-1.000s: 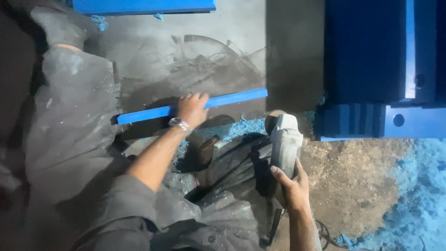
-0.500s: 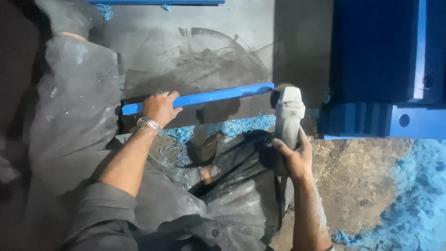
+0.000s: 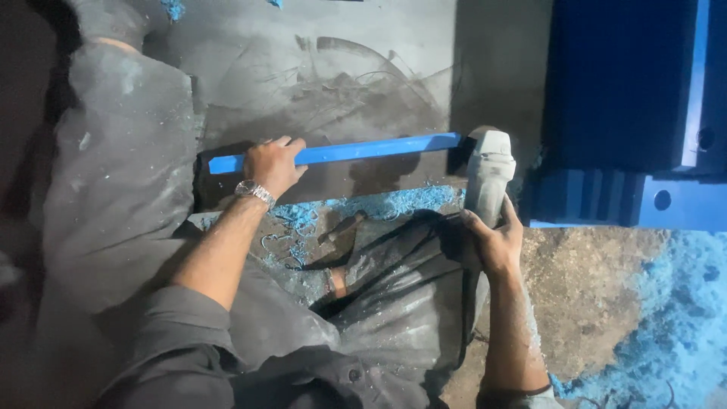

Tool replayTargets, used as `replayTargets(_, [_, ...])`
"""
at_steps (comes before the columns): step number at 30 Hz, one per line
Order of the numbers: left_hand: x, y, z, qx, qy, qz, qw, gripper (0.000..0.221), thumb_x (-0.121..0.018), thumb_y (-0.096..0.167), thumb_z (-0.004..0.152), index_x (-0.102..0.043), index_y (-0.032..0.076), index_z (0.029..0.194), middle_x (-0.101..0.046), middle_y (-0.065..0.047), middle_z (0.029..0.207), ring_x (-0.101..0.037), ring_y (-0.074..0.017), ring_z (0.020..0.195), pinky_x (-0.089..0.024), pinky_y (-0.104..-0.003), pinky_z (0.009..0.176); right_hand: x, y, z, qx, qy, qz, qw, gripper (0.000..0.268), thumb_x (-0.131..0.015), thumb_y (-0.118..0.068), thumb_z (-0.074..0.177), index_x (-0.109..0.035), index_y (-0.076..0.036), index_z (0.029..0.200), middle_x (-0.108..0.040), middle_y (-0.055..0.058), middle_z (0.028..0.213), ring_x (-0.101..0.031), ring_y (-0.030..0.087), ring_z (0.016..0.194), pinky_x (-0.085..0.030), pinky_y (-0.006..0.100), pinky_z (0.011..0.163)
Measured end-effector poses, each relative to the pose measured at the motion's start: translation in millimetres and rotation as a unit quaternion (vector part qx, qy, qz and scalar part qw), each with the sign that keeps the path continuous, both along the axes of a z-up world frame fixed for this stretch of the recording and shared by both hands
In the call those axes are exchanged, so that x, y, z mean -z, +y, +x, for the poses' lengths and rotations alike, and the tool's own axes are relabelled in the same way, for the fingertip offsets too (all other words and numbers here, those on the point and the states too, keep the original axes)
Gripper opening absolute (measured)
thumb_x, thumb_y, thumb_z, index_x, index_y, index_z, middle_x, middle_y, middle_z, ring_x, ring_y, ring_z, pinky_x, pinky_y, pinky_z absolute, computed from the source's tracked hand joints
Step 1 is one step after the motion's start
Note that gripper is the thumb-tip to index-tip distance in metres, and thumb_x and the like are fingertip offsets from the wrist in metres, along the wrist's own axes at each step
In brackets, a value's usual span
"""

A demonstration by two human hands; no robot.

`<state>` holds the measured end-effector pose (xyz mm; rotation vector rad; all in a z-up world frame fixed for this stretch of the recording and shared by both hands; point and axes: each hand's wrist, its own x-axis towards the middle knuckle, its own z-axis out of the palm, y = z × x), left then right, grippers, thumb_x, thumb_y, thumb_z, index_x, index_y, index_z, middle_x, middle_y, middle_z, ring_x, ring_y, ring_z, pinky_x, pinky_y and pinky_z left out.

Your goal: The person is using an angle grinder and a manual deburring tool to finish the edges of blue plastic components.

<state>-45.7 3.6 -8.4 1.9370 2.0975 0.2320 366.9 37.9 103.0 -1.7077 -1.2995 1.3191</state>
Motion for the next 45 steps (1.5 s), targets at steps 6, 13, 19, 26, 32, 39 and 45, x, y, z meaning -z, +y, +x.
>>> replayTargets(6, [6, 0, -2, 0.006, -0.004, 0.018, 1.0, 0.033, -0.086, 0.033, 0.074, -0.067, 0.019, 0.097, -0.07, -0.007, 0.094, -0.071, -0.0343, 0.089, -0.056, -0.049, 0.07, -1, 6, -5, -0.001, 0.022, -0.015, 1.0, 0.066, -0.081, -0.01, 0.08, -0.056, -0.001, 0.141, -0.07, 0.007, 0.116, -0.067, 0.016, 0.099, -0.054, 0.029, 0.088])
replayTargets(13, [7, 0, -2, 0.003, -0.017, 0.031, 0.999, 0.034, -0.087, 0.033, 0.072, -0.068, 0.019, 0.097, -0.07, -0.007, 0.092, -0.071, -0.0345, 0.088, -0.056, -0.049, 0.071, -1, 15, -9, -0.015, -0.024, -0.01, 1.0, 0.064, -0.081, -0.011, 0.081, -0.057, -0.002, 0.14, -0.071, 0.007, 0.115, -0.067, 0.016, 0.098, -0.055, 0.029, 0.087])
replayTargets(19, [5, -1, -1, 0.008, -0.015, 0.026, 1.0, 0.034, -0.087, 0.032, 0.073, -0.068, 0.017, 0.097, -0.07, -0.008, 0.096, -0.07, -0.0345, 0.09, -0.056, -0.048, 0.073, -1, 11, -23, -0.038, -0.031, -0.009, 0.999, 0.068, -0.084, -0.013, 0.079, -0.057, -0.001, 0.14, -0.071, 0.01, 0.117, -0.068, 0.018, 0.102, -0.055, 0.031, 0.09])
replayTargets(26, [2, 0, 0, -0.002, -0.009, 0.02, 1.0, 0.034, -0.086, 0.027, 0.071, -0.069, 0.017, 0.098, -0.071, -0.008, 0.097, -0.07, -0.0344, 0.092, -0.057, -0.048, 0.073, -8, -9, -85, -0.141, -0.105, -0.046, 0.983, 0.092, -0.087, -0.021, 0.073, -0.041, -0.005, 0.151, -0.064, 0.016, 0.133, -0.064, 0.023, 0.118, -0.052, 0.036, 0.101])
replayTargets(32, [18, -4, -3, -0.008, 0.017, 0.036, 0.999, 0.03, -0.079, 0.012, 0.073, -0.07, 0.022, 0.101, -0.072, -0.004, 0.099, -0.071, -0.0325, 0.094, -0.057, -0.046, 0.077, 3, -19, -100, -0.222, -0.069, 0.0, 0.973, 0.092, -0.089, -0.024, 0.075, -0.04, 0.0, 0.15, -0.065, 0.019, 0.133, -0.063, 0.025, 0.122, -0.048, 0.037, 0.104])
replayTargets(39, [2, -2, -1, -0.004, -0.016, 0.032, 0.999, 0.03, -0.087, 0.031, 0.075, -0.068, 0.017, 0.094, -0.07, -0.007, 0.092, -0.07, -0.034, 0.09, -0.056, -0.048, 0.073, -6, 5, -39, -0.025, -0.053, -0.058, 0.997, 0.061, -0.083, -0.013, 0.078, -0.059, -0.003, 0.134, -0.072, 0.009, 0.112, -0.069, 0.019, 0.098, -0.056, 0.031, 0.086])
replayTargets(45, [6, -1, -1, -0.002, -0.027, 0.053, 0.998, 0.033, -0.087, 0.029, 0.071, -0.069, 0.017, 0.095, -0.069, -0.008, 0.091, -0.07, -0.0357, 0.087, -0.056, -0.049, 0.07, 6, 12, 28, 0.083, 0.092, -0.036, 0.992, 0.054, -0.079, -0.011, 0.086, -0.059, 0.001, 0.135, -0.068, 0.009, 0.11, -0.065, 0.019, 0.093, -0.053, 0.032, 0.081])
